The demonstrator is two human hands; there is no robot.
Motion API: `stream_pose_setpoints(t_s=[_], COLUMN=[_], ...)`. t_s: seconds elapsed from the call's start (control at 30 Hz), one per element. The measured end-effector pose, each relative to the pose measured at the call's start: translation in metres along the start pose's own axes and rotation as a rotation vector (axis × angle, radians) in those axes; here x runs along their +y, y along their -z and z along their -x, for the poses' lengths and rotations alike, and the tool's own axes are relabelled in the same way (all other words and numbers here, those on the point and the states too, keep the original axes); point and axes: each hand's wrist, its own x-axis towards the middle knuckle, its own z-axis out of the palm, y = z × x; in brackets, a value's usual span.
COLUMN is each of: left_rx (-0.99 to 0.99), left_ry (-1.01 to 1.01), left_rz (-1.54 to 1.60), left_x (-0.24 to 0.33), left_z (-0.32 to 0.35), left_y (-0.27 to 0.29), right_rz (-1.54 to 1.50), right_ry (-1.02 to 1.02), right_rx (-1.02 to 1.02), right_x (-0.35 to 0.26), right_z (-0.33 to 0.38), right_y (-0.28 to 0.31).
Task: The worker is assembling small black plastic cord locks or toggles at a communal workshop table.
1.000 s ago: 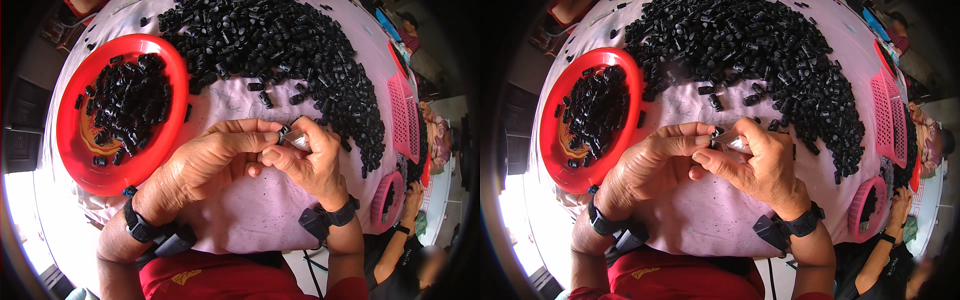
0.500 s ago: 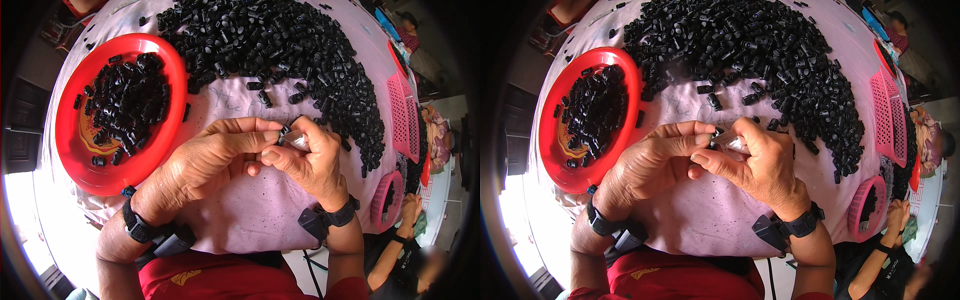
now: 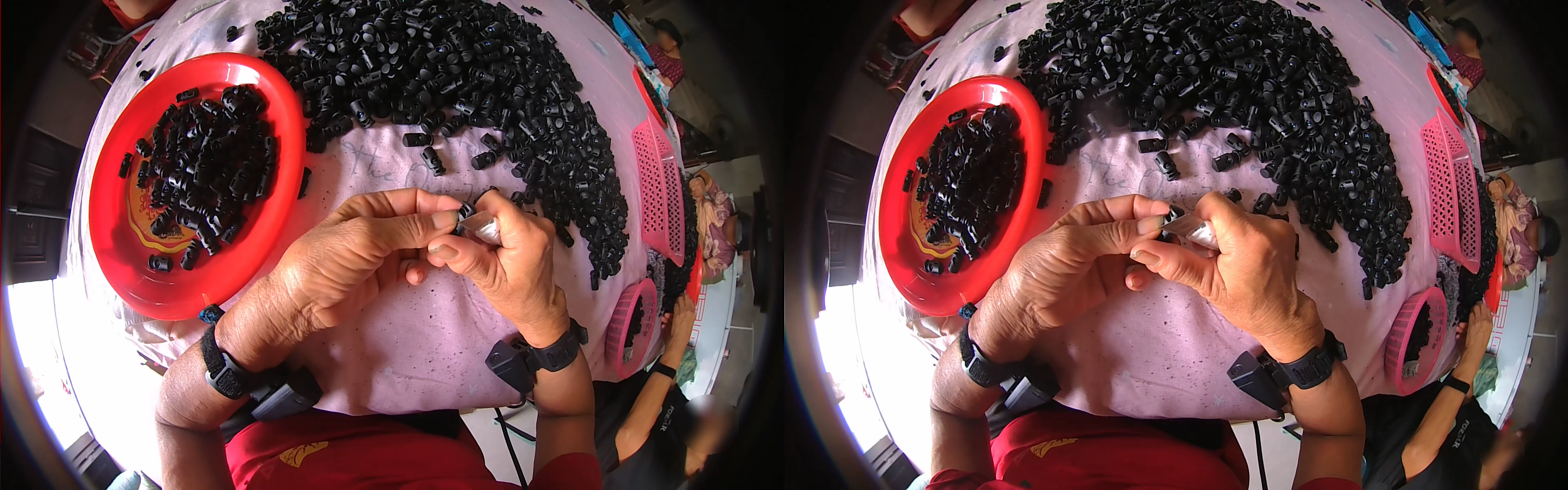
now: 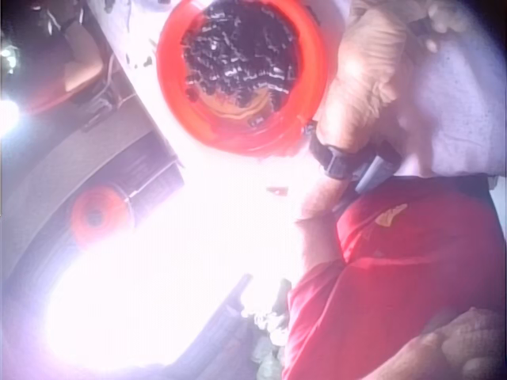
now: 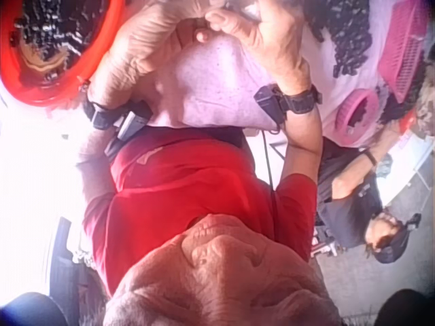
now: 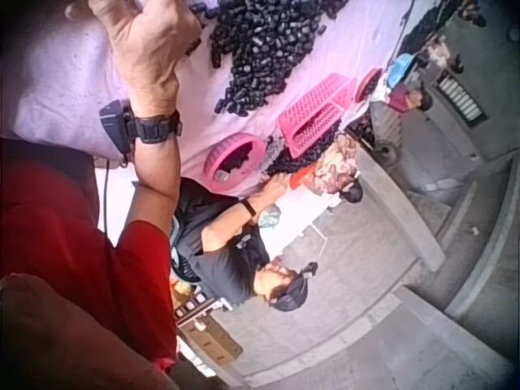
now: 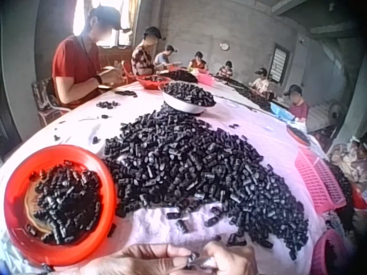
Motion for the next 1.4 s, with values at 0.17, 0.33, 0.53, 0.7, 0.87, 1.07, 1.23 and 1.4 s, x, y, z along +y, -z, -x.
stream_pose_setpoints(t_s=[0.17, 0.33, 0.53, 0.7, 0.87, 1.07, 1.23, 1.4], left_rx=[-0.015, 0.001, 0.000, -0.038, -0.015, -0.023, -0.049, -0.036], left_ry=[0.018, 0.012, -0.002, -0.014, 0.017, -0.001, -0.085, -0.111], left_rz=[-0.011, -0.029, -0.014, -0.001, -0.021, 0.012, 0.086, 0.049], left_x=[0.002, 0.001, 0.000, -0.003, 0.001, 0.001, 0.002, 0.001], left_z=[0.001, 0.000, 0.000, -0.002, 0.000, -0.003, -0.002, -0.003], left_y=[-0.001, -0.003, -0.001, 0.001, -0.001, -0.002, -0.001, -0.002], right_rz=[0.056, 0.021, 0.018, 0.038, -0.073, -0.299, -0.259, -0.289], right_ry=[0.046, 0.036, 0.032, 0.043, 0.079, 0.167, 0.140, 0.108], right_rx=[-0.006, -0.002, 0.001, -0.018, -0.008, -0.010, 0.047, 0.131], right_x=[0.002, -0.001, -0.001, 0.001, -0.009, -0.010, -0.005, -0.006], right_z=[-0.001, -0.001, 0.000, 0.003, 0.000, -0.002, 0.001, 0.001], right_y=[0.001, 0.002, 0.000, -0.003, 0.013, 0.011, 0.008, 0.001])
